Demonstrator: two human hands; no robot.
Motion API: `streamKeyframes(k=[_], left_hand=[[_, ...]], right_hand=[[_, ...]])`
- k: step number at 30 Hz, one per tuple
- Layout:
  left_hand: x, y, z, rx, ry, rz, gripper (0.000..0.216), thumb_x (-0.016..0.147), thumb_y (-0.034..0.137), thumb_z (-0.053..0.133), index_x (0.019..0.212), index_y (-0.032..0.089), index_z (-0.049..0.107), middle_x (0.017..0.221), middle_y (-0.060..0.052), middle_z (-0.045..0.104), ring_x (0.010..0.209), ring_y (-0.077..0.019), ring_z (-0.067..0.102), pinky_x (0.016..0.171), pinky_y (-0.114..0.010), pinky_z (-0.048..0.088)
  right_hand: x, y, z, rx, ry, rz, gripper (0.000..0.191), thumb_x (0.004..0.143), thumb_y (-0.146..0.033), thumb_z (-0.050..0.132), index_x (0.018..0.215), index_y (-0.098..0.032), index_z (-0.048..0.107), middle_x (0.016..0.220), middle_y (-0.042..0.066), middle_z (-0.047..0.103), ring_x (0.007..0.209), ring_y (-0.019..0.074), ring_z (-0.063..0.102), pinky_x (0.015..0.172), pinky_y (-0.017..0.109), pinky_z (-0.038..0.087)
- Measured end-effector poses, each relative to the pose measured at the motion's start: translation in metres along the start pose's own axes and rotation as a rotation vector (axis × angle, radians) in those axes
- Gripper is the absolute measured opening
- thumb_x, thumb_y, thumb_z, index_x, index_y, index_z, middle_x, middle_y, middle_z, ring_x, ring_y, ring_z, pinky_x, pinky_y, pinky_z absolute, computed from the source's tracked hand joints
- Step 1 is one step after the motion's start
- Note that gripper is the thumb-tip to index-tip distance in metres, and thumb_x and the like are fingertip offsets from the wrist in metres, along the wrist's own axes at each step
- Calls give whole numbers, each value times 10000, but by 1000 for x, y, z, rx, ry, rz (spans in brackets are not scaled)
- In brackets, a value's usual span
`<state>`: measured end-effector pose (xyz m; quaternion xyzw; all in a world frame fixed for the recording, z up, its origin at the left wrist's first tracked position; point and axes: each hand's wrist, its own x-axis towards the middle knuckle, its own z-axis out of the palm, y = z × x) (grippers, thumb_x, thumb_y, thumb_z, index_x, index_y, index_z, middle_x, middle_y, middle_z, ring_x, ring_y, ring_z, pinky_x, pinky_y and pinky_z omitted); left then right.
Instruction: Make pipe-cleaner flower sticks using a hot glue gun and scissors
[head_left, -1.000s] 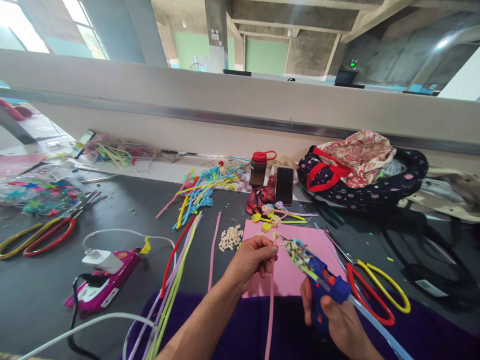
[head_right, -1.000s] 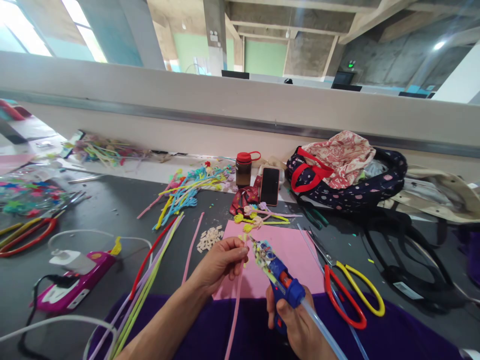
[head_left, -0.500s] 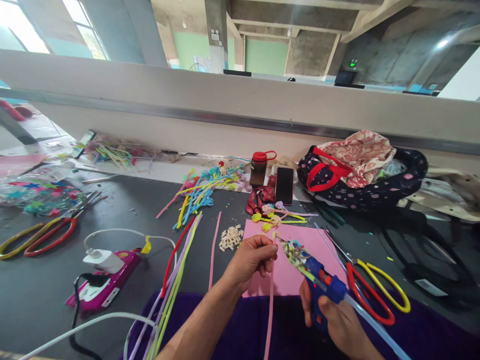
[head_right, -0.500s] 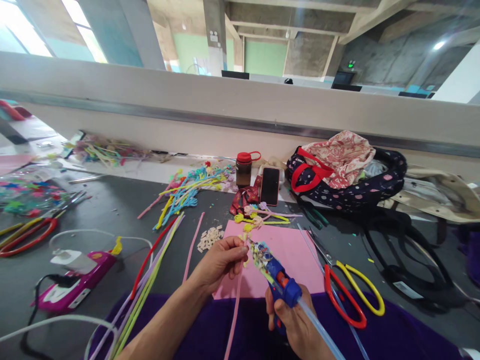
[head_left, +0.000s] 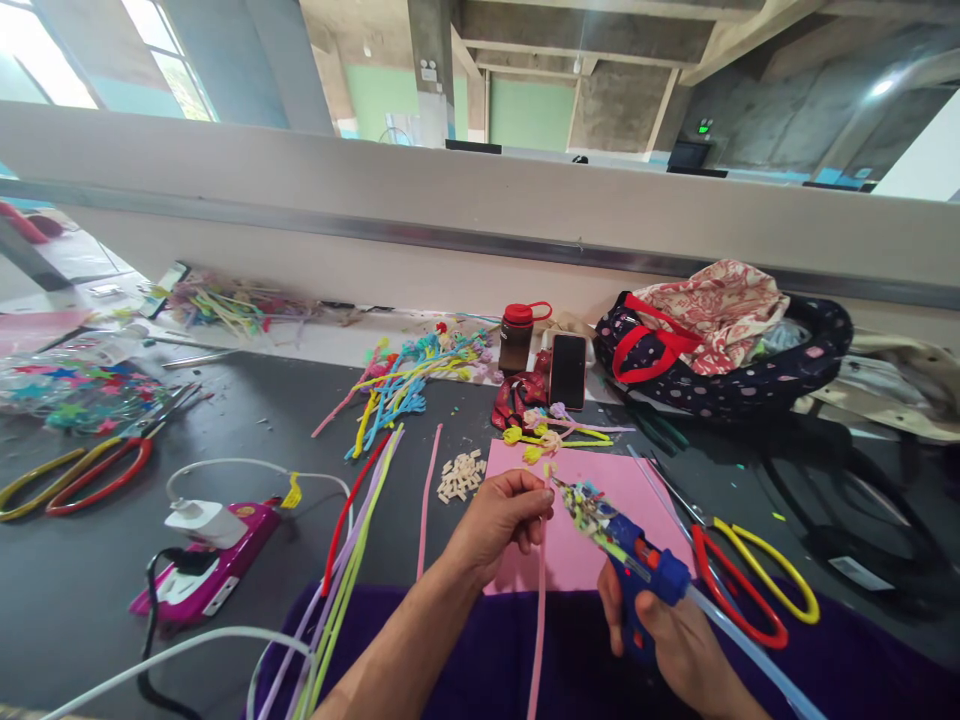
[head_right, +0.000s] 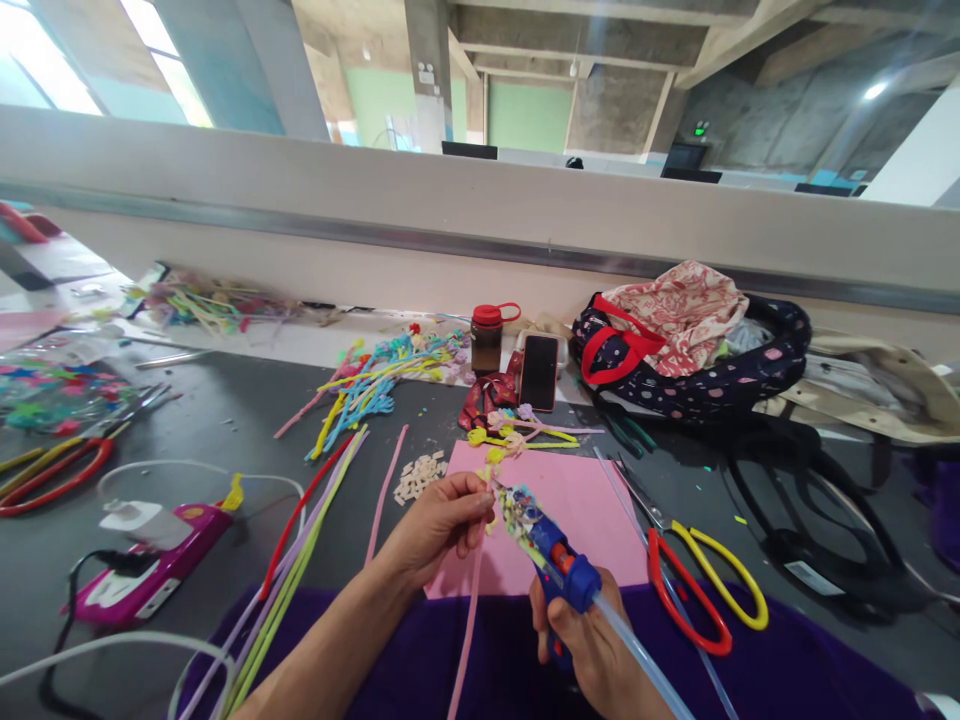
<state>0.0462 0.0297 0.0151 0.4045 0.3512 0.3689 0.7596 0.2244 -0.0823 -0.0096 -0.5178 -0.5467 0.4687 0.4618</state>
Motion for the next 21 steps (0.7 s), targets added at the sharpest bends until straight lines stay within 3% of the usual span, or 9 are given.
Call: streamKeyframes(k=[9,14,17,21], left_hand=[[-1,-1,-1,-1,-10,3,201,682,266,691,656,138,538,556,18,596,337,-38,474,299,-125,305],[1,3,-6,-15,16,27,187,694,260,679,650,137,544,544,17,591,336,-33,459,305,-125,291],[3,8,-11,-35,55,53,197,696,272,679,636,135,550,503,23,575,327,-30,440,316,-128,288],[2,14,-15,-55,68,81,201,699,281,683,634,138,558,487,32,565,323,-23,418,325,-130,284]], right_hand=[[-2,4,-1,-41,-6,-8,521,811,-654,370,766,-165,543,605,24,560,467,144,540,504,295,430],[-6,-1,-8,-74,-34,18,511,823,-630,381,943,-163,552,737,62,621,512,158,575,518,302,461],[-4,-4,-21,-263,81,-3,469,853,-576,370,985,-169,563,768,72,641,572,175,591,585,311,477],[6,-4,-31,-715,278,25,377,844,-508,420,955,-174,556,774,86,649,680,233,622,609,319,470]])
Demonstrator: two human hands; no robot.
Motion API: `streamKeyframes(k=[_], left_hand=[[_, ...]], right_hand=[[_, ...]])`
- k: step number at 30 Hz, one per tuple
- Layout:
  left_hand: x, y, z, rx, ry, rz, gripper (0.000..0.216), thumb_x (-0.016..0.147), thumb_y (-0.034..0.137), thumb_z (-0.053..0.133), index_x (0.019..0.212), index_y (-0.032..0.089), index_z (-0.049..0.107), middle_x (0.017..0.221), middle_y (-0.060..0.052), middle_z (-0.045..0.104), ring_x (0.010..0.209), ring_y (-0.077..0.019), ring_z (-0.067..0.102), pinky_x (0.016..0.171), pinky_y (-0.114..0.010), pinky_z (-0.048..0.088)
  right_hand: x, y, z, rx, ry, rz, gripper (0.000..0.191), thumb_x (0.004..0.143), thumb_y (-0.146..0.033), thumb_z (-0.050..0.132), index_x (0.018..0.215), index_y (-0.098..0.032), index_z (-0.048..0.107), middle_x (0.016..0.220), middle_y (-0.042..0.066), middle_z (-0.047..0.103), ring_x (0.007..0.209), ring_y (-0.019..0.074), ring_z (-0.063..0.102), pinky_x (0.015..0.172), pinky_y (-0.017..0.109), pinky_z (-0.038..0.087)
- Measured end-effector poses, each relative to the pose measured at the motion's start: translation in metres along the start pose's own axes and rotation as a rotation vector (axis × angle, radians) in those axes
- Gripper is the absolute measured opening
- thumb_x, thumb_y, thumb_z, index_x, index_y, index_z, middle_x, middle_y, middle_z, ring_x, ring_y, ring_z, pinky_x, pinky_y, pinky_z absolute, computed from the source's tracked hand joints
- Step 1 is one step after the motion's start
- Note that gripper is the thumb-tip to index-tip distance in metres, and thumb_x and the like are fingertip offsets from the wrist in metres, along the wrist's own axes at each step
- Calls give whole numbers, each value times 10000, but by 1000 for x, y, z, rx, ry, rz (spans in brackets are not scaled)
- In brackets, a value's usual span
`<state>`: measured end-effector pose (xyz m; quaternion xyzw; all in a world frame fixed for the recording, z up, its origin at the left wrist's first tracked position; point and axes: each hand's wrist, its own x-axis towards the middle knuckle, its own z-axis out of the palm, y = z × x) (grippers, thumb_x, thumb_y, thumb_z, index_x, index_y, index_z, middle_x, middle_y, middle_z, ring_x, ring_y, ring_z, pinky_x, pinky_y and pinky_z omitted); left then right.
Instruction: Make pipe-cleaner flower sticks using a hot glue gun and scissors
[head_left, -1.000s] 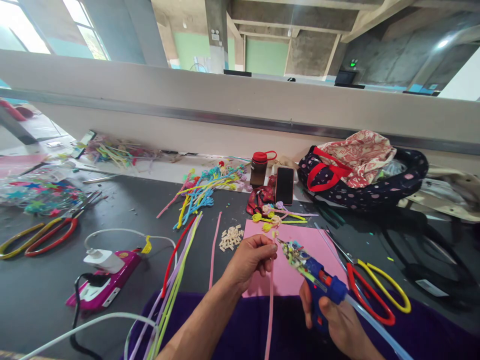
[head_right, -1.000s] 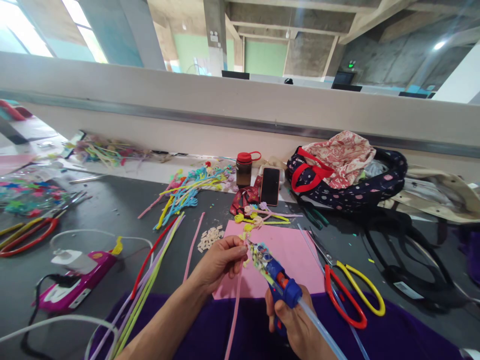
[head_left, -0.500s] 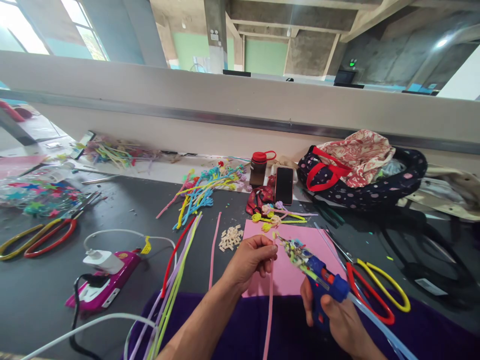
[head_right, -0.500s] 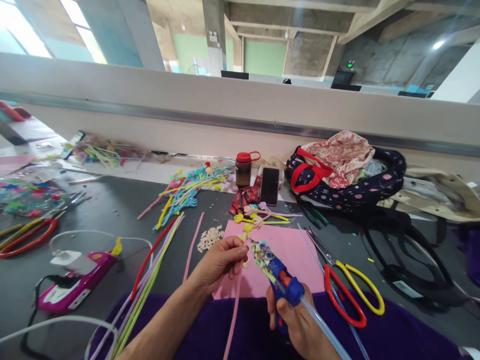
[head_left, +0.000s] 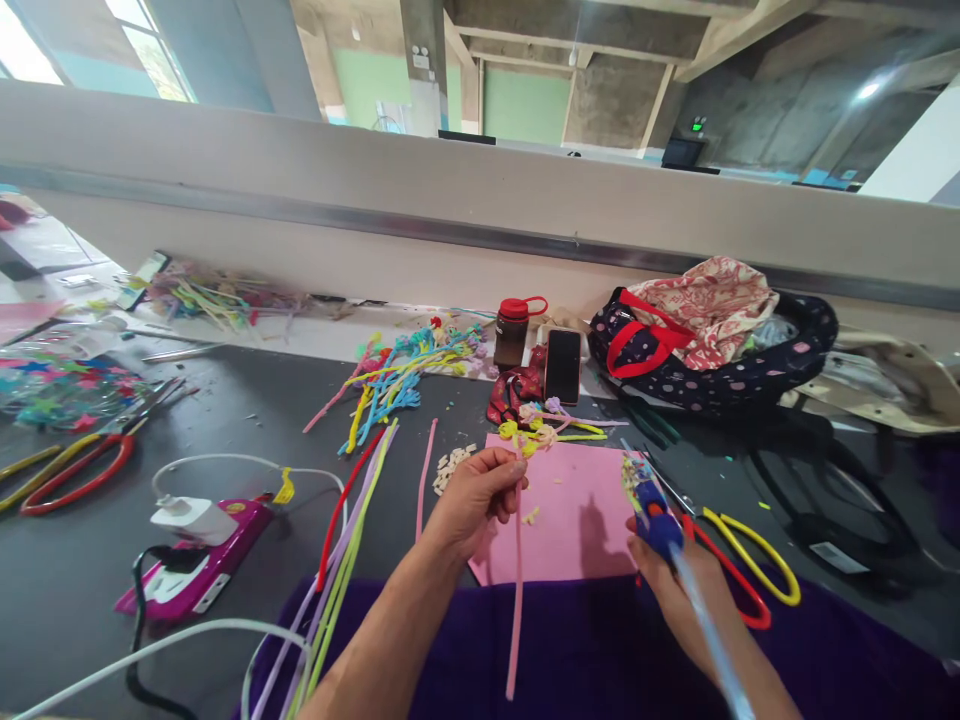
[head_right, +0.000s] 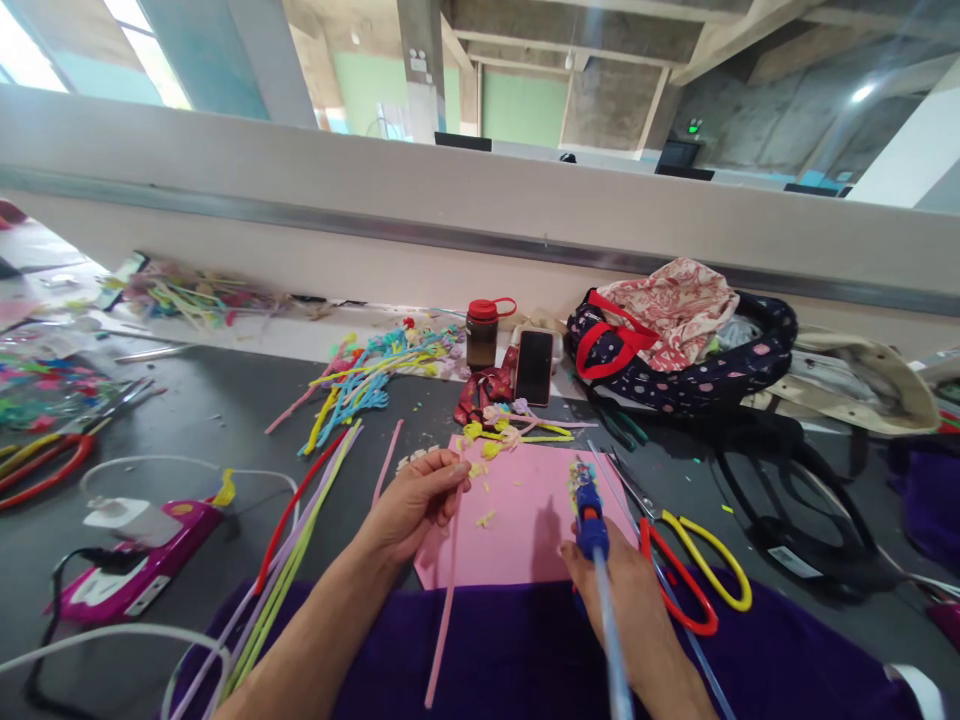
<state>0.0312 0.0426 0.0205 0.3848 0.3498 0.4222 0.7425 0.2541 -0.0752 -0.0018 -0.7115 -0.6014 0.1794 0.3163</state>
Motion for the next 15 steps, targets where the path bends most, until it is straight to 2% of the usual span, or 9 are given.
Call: streamKeyframes(k=[3,5,10,15], left_hand=[[-2,3,-1,-19,-18,17,200,703,284,683,641,137,563,511,28,578,333,-20,419,331,-130,278],[-2,5,-2,-31,-15,29,201,699,284,685,640,138,561,500,33,566,339,-21,418,334,-129,277],[-2,11,-9,-21,34,42,215,677,286,702,625,146,548,447,56,517,331,-21,389,343,-129,285],[-2,15,-15,-11,4,42,217,701,287,685,624,150,535,461,54,525,342,-24,400,358,-131,293]], right_hand=[[3,-3,6,-383,-48,26,302,842,-453,430,910,-172,515,818,99,644,681,267,641,563,326,442],[3,-8,11,-551,-96,17,296,849,-456,416,863,-172,497,831,100,634,656,279,647,539,327,419],[4,-20,21,-679,-178,-27,338,855,-502,403,841,-180,503,803,81,628,652,288,661,517,312,383],[-1,-21,20,-759,-189,-73,394,838,-544,411,879,-174,544,781,92,634,617,276,654,490,295,353]])
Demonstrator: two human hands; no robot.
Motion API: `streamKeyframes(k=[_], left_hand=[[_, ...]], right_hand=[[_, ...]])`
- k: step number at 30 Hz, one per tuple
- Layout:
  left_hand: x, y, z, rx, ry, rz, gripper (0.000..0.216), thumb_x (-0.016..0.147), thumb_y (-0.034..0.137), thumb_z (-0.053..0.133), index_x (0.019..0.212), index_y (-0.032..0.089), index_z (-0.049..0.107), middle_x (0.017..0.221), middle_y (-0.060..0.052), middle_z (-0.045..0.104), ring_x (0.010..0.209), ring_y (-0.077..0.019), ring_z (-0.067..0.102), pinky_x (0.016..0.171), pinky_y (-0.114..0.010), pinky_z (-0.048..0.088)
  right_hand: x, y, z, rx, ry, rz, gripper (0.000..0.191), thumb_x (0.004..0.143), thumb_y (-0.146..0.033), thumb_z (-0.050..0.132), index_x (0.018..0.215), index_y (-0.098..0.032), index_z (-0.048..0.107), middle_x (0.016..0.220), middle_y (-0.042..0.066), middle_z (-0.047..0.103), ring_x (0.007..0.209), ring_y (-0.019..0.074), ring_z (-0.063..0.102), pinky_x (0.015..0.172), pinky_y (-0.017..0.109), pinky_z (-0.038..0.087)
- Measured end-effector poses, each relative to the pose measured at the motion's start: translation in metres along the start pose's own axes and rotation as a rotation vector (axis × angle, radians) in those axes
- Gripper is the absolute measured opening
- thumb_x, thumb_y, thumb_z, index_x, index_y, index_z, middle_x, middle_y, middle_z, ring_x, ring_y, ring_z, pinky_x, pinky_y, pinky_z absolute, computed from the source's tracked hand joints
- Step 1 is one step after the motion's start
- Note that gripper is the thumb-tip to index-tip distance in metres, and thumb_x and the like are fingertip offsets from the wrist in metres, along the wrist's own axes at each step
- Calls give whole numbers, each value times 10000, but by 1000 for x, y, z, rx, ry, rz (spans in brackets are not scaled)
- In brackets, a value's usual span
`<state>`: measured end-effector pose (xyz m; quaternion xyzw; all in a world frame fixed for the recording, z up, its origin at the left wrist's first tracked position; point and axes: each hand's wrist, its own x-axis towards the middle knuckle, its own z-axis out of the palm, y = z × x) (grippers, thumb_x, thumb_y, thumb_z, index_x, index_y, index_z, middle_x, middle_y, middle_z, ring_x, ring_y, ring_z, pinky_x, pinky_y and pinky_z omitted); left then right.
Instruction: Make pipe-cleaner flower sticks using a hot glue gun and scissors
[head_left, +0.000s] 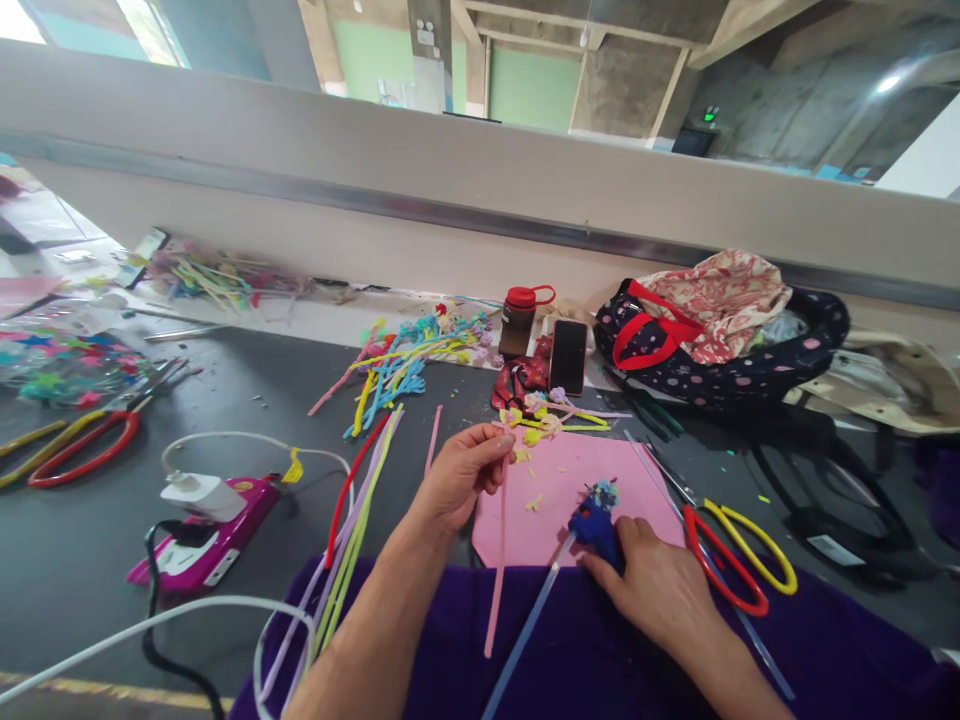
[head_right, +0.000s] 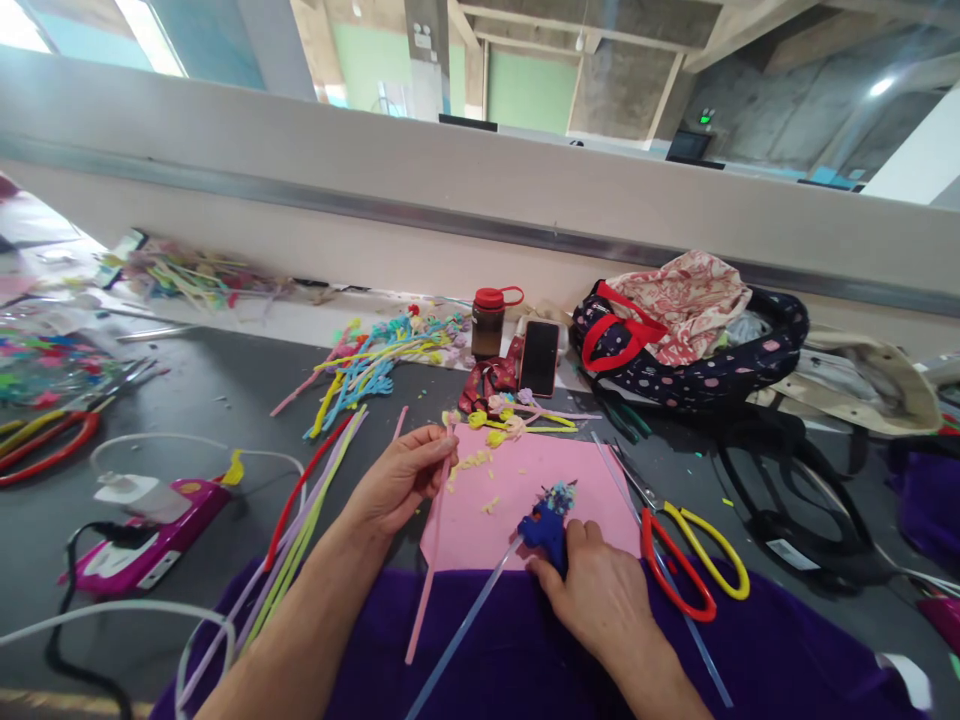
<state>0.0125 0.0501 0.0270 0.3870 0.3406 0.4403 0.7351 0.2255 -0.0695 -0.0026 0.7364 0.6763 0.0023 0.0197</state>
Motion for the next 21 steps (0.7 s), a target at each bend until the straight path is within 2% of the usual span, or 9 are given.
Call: streamKeyframes(k=[4,6,8,11,15,21], left_hand=[[-2,2,2,30,-9,-29,204,698,277,688,631,147,545,481,47,542,352,-27,415,366,-137,295],[-3,2,4,29,-20,-52,196,694,270,691,636,145,552,505,39,558,379,-31,437,384,-138,306],[-3,1,5,24,-35,-71,191,689,263,694,637,143,555,523,32,568,411,-37,460,408,-139,317],[-3,0,4,36,-58,-79,184,690,259,694,646,140,561,530,27,572,428,-40,469,424,-144,316],[0,-5,2,23,-68,-69,185,685,263,699,660,144,559,546,28,579,428,-41,473,424,-149,305],[2,-9,3,29,-60,-61,214,662,288,714,651,145,554,545,21,587,422,-49,475,416,-159,307]], right_hand=[[-2,8,-18,-11,86,-100,380,825,-498,475,1003,-177,572,802,95,651,623,240,639,504,283,356],[7,9,-32,33,133,-214,271,868,-399,452,974,-198,599,834,78,652,654,205,633,541,272,369],[26,5,-45,132,109,-387,228,904,-261,400,961,-228,619,861,44,650,722,165,630,606,247,387],[60,-10,-54,112,-45,-532,227,883,-197,428,915,-219,652,851,41,656,789,166,620,654,237,381],[92,-31,-40,88,-145,-606,175,831,-260,512,876,-223,678,839,37,666,744,174,627,589,238,353],[102,-41,-17,133,-151,-556,122,755,-221,569,807,-176,669,812,68,673,721,198,621,574,243,335]])
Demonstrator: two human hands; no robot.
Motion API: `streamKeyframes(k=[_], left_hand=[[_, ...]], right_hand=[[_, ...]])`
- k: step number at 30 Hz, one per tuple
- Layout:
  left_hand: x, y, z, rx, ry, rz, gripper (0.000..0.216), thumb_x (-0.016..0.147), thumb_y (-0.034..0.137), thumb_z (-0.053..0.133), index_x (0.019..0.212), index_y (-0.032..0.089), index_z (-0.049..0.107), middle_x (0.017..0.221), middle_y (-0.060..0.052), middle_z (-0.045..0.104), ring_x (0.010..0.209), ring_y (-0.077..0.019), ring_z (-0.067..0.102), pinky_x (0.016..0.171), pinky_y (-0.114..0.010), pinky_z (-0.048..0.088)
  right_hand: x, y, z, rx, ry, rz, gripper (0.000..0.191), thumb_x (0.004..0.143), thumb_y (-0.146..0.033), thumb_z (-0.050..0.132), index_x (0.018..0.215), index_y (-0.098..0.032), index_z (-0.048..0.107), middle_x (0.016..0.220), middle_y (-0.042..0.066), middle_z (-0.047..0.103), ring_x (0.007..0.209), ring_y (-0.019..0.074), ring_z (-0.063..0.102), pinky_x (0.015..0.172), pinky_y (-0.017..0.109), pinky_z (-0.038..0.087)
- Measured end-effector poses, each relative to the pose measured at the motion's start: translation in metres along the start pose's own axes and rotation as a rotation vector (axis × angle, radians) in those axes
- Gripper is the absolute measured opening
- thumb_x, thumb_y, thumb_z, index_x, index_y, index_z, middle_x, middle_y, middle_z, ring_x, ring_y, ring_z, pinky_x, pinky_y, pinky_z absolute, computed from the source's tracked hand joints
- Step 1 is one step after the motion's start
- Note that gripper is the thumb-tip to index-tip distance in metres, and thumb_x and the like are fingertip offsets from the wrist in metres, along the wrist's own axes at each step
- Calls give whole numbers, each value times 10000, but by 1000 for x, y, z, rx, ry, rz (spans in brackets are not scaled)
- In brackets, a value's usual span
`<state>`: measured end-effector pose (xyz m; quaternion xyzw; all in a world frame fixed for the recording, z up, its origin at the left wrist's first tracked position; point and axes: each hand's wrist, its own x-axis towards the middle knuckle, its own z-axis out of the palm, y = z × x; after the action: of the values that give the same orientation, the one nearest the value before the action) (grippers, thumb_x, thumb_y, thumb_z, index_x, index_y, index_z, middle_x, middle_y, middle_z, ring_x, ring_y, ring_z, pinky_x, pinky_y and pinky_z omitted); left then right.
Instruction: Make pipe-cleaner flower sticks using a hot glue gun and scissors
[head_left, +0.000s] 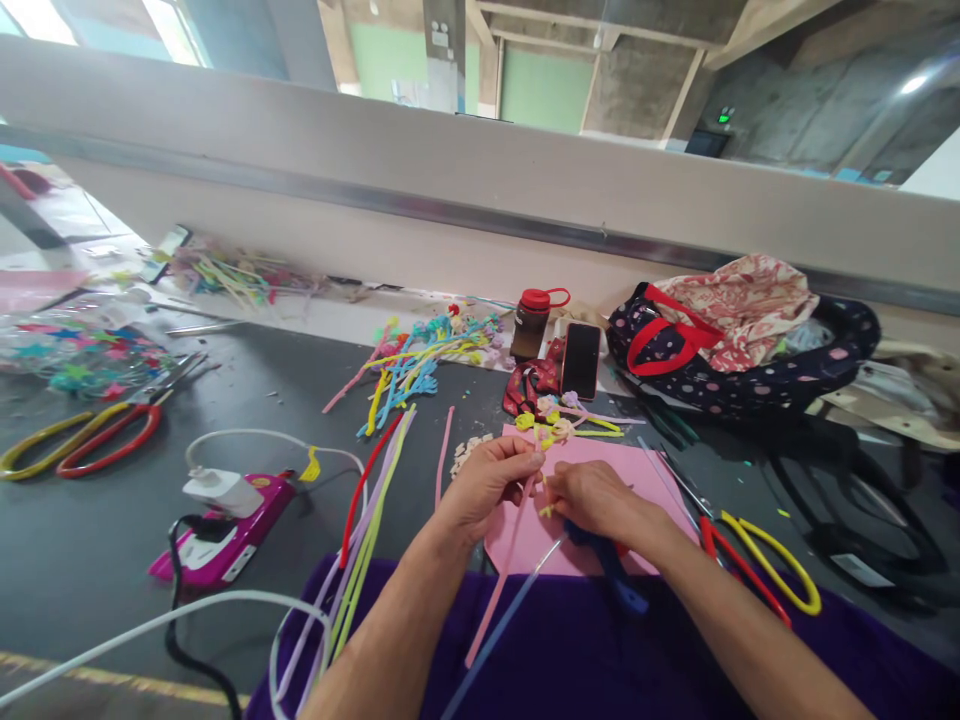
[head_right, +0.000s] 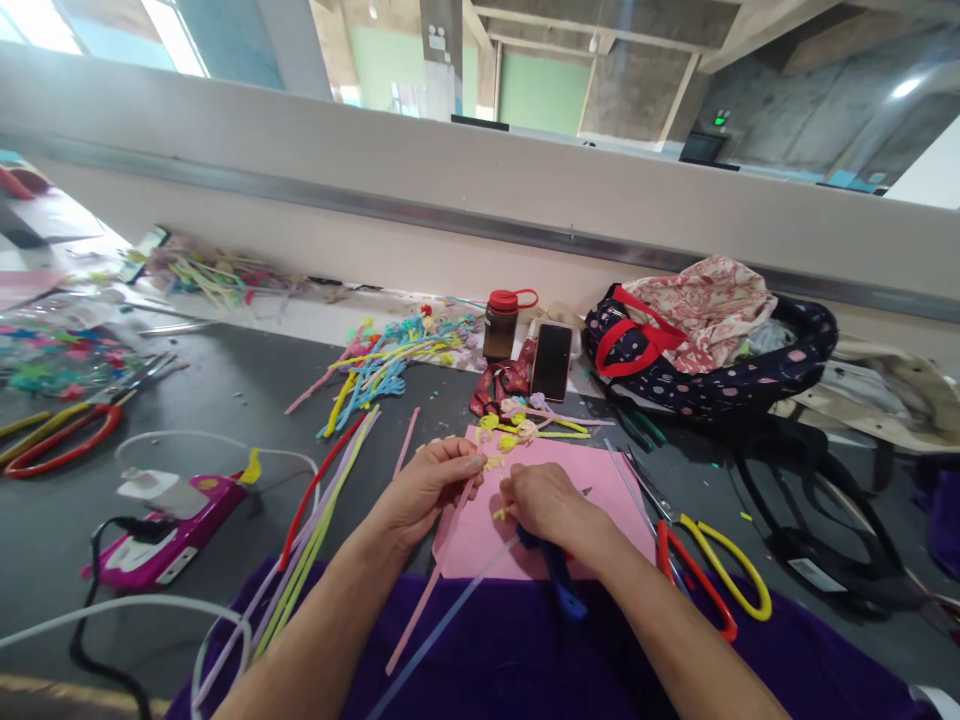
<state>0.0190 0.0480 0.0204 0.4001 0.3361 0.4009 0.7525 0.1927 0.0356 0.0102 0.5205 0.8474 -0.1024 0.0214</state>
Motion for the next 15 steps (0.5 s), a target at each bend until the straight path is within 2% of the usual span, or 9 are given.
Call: streamKeyframes(k=[5,10,15], left_hand=[[1,-1,1,36,9,-11,225,668,313,702,639,140,562,544,8,601,409,-53,483,390,-157,299],[3,-6,2,39,40,-30,231,661,313,707,632,135,562,537,7,606,377,-45,462,366,-153,301],[3,-13,10,-6,62,-68,244,633,322,733,659,124,594,565,0,619,405,-56,505,382,-153,345]], right_hand=[[0,3,-5,162,61,39,91,741,-190,568,785,-172,646,712,28,660,654,162,598,573,226,347],[-8,3,-22,382,155,15,152,772,-91,431,788,-160,566,704,-16,613,622,102,564,538,178,380],[-18,-4,-36,657,363,-54,109,804,-132,465,742,-172,546,671,-27,560,599,101,518,555,194,399]])
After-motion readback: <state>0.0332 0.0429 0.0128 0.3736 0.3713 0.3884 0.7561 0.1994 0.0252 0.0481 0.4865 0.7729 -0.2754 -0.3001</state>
